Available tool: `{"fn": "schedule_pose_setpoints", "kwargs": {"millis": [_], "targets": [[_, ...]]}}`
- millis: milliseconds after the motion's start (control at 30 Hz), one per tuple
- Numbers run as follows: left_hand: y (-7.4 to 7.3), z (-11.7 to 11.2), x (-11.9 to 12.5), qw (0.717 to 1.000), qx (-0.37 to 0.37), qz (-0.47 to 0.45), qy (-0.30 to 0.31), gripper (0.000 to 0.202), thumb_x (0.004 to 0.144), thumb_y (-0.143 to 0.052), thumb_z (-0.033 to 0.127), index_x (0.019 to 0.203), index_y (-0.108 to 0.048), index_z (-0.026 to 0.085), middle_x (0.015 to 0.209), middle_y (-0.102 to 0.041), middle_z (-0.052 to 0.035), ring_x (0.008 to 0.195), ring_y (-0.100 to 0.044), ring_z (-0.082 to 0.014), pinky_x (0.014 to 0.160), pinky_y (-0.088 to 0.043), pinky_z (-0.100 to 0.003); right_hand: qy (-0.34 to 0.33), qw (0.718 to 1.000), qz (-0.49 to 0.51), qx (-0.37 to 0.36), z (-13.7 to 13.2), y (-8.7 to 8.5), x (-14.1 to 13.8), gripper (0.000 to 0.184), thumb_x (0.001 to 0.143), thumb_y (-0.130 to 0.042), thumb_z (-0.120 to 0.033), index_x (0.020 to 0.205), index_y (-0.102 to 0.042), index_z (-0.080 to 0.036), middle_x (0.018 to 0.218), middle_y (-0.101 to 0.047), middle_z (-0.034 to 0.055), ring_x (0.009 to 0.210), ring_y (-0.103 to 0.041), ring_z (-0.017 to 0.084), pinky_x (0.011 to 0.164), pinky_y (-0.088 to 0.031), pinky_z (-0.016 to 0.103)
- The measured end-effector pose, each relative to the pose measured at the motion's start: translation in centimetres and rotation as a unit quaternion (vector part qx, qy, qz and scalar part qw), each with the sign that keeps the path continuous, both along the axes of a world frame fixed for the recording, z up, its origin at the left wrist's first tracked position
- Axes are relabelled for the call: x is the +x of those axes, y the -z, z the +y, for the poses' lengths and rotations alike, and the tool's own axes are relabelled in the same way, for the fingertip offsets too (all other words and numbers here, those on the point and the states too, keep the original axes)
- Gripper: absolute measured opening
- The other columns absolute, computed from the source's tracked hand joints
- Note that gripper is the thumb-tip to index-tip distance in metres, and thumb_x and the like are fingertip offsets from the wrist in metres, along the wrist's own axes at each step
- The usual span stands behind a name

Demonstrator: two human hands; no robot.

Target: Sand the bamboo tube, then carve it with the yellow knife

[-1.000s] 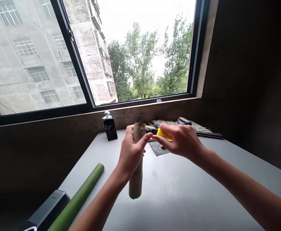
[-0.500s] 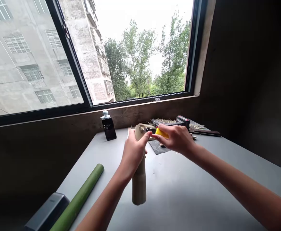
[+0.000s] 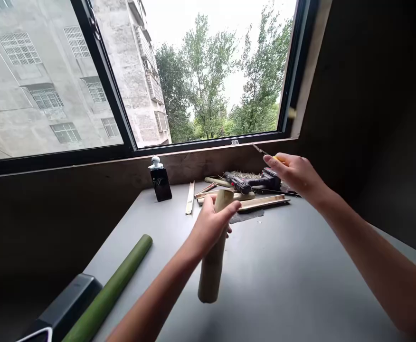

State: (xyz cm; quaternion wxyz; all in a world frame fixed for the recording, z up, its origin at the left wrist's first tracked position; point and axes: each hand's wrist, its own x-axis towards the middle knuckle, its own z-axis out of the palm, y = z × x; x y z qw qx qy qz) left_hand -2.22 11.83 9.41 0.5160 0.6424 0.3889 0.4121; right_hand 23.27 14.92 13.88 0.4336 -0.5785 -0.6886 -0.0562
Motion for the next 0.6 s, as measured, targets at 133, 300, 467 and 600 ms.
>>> {"fn": "schedule_pose_setpoints", "kwargs": {"millis": [133, 300, 467, 600], "targets": [[-0.5, 0.6, -0.8, 1.000, -0.001, -0.015, 0.006, 0.051, 0.083, -0.071, 0.051, 0.112, -0.040, 0.022, 0.087, -0.058, -0.0010, 0.060, -0.061, -0.0144, 0.053, -0.052, -0.026, -0.182, 0.971, 0.105, -0.116, -1.2, 0.1, -4.2, 0.052, 0.091, -0.040, -0.067, 0.094, -0.057, -0.018, 0.051, -0.038, -0.0069, 0.043, -0.033, 0.008, 0.044, -0.027, 0.023], [-0.1, 0.5, -0.4, 1.000, -0.001, -0.018, 0.017, 0.053, 0.081, -0.073, 0.054, 0.108, -0.042, 0.020, 0.078, -0.057, 0.0006, 0.058, -0.059, -0.0148, 0.050, -0.050, -0.025, -0.331, 0.902, 0.171, -0.217, -2.4, 1.2, -8.0, 0.046, 0.080, -0.063, -0.062, 0.093, -0.057, -0.019, 0.055, -0.039, -0.0082, 0.044, -0.033, 0.006, 0.039, -0.025, 0.019], [-0.5, -0.1, -0.4, 0.999, 0.008, -0.031, 0.043, 0.048, 0.083, -0.070, 0.051, 0.110, -0.046, 0.020, 0.085, -0.059, -0.0017, 0.062, -0.060, -0.0152, 0.052, -0.049, -0.025, -0.369, 0.869, 0.226, -0.239, -2.5, 1.7, -8.3, 0.040, 0.080, -0.064, -0.056, 0.091, -0.056, -0.019, 0.052, -0.037, -0.0084, 0.043, -0.031, 0.007, 0.038, -0.025, 0.019], [-0.9, -0.8, -0.2, 0.995, 0.015, -0.054, 0.081, 0.041, 0.088, -0.064, 0.048, 0.114, -0.048, 0.021, 0.088, -0.058, -0.0016, 0.064, -0.060, -0.0147, 0.057, -0.051, -0.025, -0.359, 0.877, 0.239, -0.210, -2.7, 1.5, -7.9, 0.035, 0.084, -0.061, -0.052, 0.094, -0.054, -0.019, 0.055, -0.037, -0.0076, 0.046, -0.033, 0.007, 0.041, -0.028, 0.020]]}}
